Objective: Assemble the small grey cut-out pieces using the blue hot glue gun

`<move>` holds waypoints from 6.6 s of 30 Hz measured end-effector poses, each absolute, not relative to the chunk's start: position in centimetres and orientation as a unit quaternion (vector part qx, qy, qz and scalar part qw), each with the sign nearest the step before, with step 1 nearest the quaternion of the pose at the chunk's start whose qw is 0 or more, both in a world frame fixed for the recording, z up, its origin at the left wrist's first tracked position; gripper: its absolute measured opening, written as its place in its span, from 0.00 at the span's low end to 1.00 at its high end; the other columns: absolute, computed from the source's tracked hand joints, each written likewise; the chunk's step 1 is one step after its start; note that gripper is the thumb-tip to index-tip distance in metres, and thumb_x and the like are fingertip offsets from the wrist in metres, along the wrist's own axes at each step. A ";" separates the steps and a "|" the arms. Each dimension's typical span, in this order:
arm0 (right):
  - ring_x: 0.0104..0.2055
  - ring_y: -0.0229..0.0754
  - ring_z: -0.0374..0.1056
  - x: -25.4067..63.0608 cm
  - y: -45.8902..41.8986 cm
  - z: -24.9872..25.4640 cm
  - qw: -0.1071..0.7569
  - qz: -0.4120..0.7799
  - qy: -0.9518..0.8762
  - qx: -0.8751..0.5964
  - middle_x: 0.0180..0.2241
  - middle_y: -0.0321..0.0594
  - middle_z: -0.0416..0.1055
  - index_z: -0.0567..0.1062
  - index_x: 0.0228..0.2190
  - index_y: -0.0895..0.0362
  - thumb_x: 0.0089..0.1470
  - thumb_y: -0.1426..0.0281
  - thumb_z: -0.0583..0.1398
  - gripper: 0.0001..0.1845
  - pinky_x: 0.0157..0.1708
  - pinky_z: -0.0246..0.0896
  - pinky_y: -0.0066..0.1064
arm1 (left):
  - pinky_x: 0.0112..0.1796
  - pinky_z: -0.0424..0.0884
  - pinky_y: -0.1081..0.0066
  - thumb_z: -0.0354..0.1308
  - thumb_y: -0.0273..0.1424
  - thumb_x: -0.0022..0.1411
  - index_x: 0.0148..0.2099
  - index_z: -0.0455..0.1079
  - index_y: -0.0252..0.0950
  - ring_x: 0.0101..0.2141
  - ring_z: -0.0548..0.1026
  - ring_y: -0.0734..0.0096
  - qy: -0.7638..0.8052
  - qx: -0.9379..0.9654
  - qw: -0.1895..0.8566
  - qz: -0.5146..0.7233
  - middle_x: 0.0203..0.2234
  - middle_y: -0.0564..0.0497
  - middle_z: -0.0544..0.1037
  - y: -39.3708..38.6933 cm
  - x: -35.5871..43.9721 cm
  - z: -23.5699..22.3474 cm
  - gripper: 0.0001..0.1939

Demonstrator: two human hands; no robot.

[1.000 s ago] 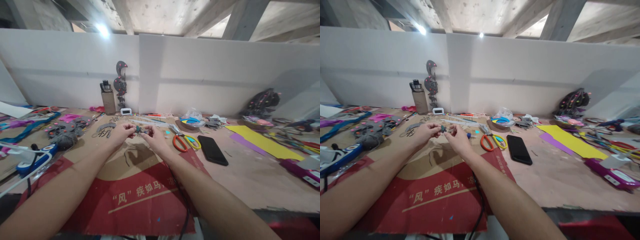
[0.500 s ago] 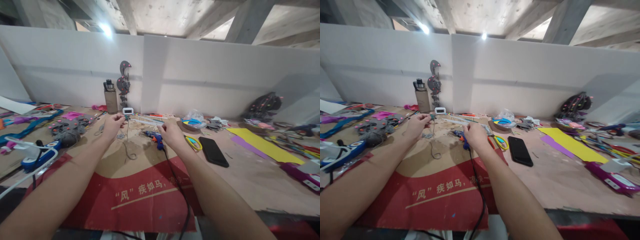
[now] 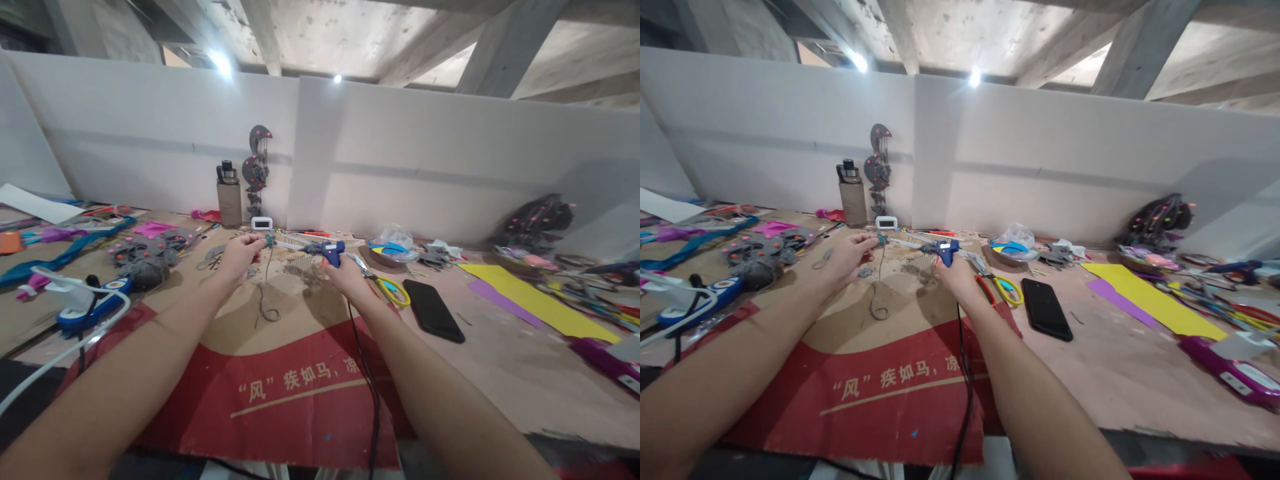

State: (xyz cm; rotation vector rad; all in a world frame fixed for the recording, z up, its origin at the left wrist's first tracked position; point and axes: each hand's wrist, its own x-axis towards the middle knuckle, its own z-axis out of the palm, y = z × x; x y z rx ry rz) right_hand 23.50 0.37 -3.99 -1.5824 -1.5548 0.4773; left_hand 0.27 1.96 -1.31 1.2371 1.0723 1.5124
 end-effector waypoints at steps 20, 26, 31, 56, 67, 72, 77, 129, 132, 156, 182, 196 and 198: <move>0.43 0.47 0.65 19.6 -3.4 -2.3 0.473 0.161 -0.745 -0.441 0.41 0.47 0.69 0.64 0.45 0.56 0.52 0.67 0.53 0.17 0.42 0.60 0.39 | 0.17 0.54 0.78 0.63 0.34 0.45 0.28 0.69 0.31 0.16 0.60 0.82 0.477 0.504 0.451 0.562 0.16 0.56 0.65 1.4 0.9 -1.5 0.10; 0.41 0.48 0.65 19.3 -3.8 -2.0 0.442 0.135 -0.758 -0.460 0.41 0.50 0.69 0.63 0.48 0.59 0.53 0.67 0.52 0.19 0.43 0.59 0.40 | 0.17 0.53 0.78 0.62 0.34 0.45 0.27 0.69 0.32 0.16 0.60 0.82 0.472 0.515 0.445 0.560 0.16 0.56 0.65 1.2 1.1 -1.5 0.10; 0.37 0.46 0.65 19.3 -3.7 -2.2 0.426 0.126 -0.755 -0.481 0.38 0.49 0.69 0.61 0.49 0.59 0.54 0.67 0.51 0.21 0.39 0.60 0.39 | 0.17 0.53 0.78 0.62 0.33 0.45 0.28 0.70 0.31 0.16 0.59 0.82 0.465 0.523 0.446 0.558 0.16 0.56 0.65 1.2 1.2 -1.7 0.10; 0.38 0.47 0.65 19.2 -3.9 -2.1 0.422 0.133 -0.752 -0.489 0.40 0.50 0.69 0.60 0.50 0.59 0.54 0.67 0.52 0.22 0.41 0.59 0.39 | 0.18 0.56 0.77 0.63 0.34 0.44 0.28 0.71 0.32 0.16 0.61 0.81 0.468 0.533 0.435 0.554 0.16 0.55 0.66 1.4 1.0 -1.9 0.11; 0.24 0.37 0.61 19.5 -2.9 -2.9 0.526 0.292 -0.657 -0.455 0.33 0.40 0.69 0.64 0.41 0.56 0.50 0.63 0.54 0.16 0.27 0.60 0.31 | 0.16 0.54 0.79 0.65 0.34 0.42 0.27 0.69 0.32 0.16 0.60 0.83 0.464 0.495 0.470 0.564 0.19 0.54 0.67 2.3 0.3 -2.3 0.12; 0.21 0.35 0.60 20.5 -1.4 -3.2 0.547 0.399 -0.555 -0.483 0.24 0.36 0.66 0.67 0.33 0.59 0.46 0.64 0.54 0.13 0.24 0.58 0.29 | 0.16 0.55 0.80 0.65 0.32 0.41 0.28 0.69 0.31 0.17 0.61 0.84 0.450 0.484 0.511 0.550 0.20 0.55 0.67 2.2 0.3 -2.3 0.12; 0.36 0.50 0.66 22.4 -0.2 -5.0 0.398 0.185 -0.638 -0.632 0.27 0.47 0.69 0.68 0.23 0.58 0.41 0.66 0.59 0.08 0.36 0.60 0.43 | 0.17 0.57 0.80 0.66 0.32 0.41 0.30 0.69 0.32 0.18 0.62 0.84 0.432 0.491 0.534 0.536 0.21 0.54 0.69 1.5 1.2 -2.0 0.13; 0.30 0.38 0.64 20.3 -3.1 -2.6 0.424 0.076 -0.757 -0.491 0.29 0.38 0.72 0.73 0.33 0.56 0.50 0.72 0.56 0.07 0.31 0.56 0.29 | 0.29 0.74 0.69 0.64 0.29 0.49 0.35 0.65 0.32 0.23 0.75 0.73 0.426 0.578 0.530 0.451 0.21 0.50 0.75 -0.7 3.3 -1.9 0.12; 0.29 0.38 0.62 20.2 -3.2 -2.5 0.437 0.084 -0.749 -0.490 0.27 0.38 0.70 0.70 0.28 0.57 0.51 0.70 0.55 0.04 0.31 0.55 0.29 | 0.32 0.74 0.68 0.63 0.26 0.49 0.37 0.66 0.31 0.24 0.75 0.74 0.413 0.564 0.550 0.456 0.22 0.50 0.75 -0.7 3.5 -1.8 0.12; 0.24 0.33 0.60 18.4 -3.1 -3.5 0.505 0.414 -0.622 -0.432 0.25 0.31 0.60 0.62 0.30 0.54 0.49 0.63 0.56 0.09 0.17 0.63 0.25 | 0.28 0.70 0.72 0.63 0.27 0.47 0.28 0.63 0.33 0.22 0.71 0.77 0.368 0.536 0.538 0.536 0.21 0.53 0.72 -0.9 4.1 -2.0 0.10; 0.23 0.34 0.57 19.2 -2.9 -3.0 0.546 0.319 -0.623 -0.460 0.21 0.32 0.62 0.72 0.27 0.57 0.51 0.61 0.53 0.13 0.25 0.54 0.27 | 0.26 0.63 0.76 0.65 0.27 0.42 0.30 0.66 0.33 0.24 0.66 0.80 0.369 0.545 0.531 0.534 0.24 0.55 0.70 -1.3 4.4 -1.7 0.12; 0.23 0.36 0.56 19.2 -3.5 -2.7 0.505 0.240 -0.674 -0.483 0.17 0.32 0.59 0.63 0.17 0.55 0.56 0.60 0.48 0.20 0.27 0.49 0.28 | 0.30 0.66 0.73 0.65 0.28 0.44 0.34 0.69 0.32 0.25 0.68 0.80 0.319 0.555 0.563 0.523 0.26 0.53 0.72 -1.8 4.9 -1.7 0.13; 0.23 0.36 0.55 19.3 -3.5 -2.7 0.505 0.242 -0.676 -0.479 0.17 0.32 0.58 0.63 0.17 0.55 0.56 0.59 0.48 0.21 0.27 0.49 0.28 | 0.30 0.66 0.73 0.65 0.28 0.45 0.36 0.70 0.32 0.24 0.68 0.80 0.315 0.566 0.563 0.514 0.26 0.52 0.72 -1.9 4.9 -1.6 0.13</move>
